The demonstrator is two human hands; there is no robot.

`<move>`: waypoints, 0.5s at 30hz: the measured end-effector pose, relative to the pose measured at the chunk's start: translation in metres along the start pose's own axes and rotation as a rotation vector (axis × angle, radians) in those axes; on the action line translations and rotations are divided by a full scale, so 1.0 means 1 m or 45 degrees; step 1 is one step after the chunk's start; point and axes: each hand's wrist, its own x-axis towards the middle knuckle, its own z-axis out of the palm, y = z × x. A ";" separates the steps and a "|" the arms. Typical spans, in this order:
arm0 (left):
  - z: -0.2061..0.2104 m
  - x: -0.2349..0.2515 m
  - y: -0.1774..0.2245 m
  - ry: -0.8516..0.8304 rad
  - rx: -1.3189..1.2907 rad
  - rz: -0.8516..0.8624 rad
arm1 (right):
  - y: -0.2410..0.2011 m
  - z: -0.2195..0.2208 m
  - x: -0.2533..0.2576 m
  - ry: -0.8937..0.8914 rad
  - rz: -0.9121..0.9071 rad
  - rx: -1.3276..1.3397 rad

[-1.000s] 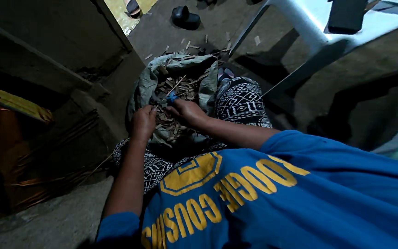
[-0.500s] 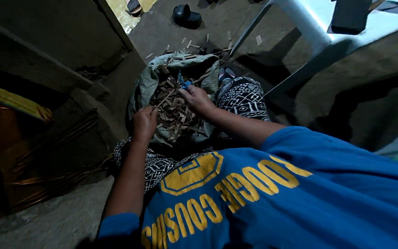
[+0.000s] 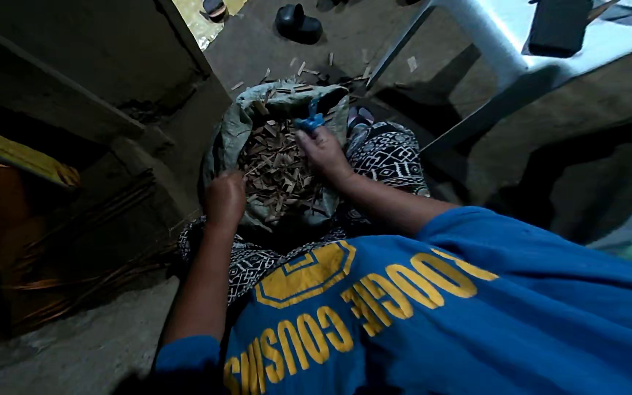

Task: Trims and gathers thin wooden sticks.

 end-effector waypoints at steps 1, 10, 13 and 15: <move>0.001 0.002 0.003 -0.037 0.042 0.008 | -0.006 0.004 -0.006 -0.126 -0.070 -0.059; 0.013 -0.004 0.004 0.588 0.122 0.657 | -0.013 0.020 -0.007 -0.499 0.160 -0.464; 0.024 -0.016 0.013 0.990 -0.054 0.782 | -0.012 0.019 -0.009 -0.423 0.324 0.035; 0.038 -0.026 0.016 0.903 -0.167 0.632 | -0.020 0.020 -0.013 -0.365 0.511 0.458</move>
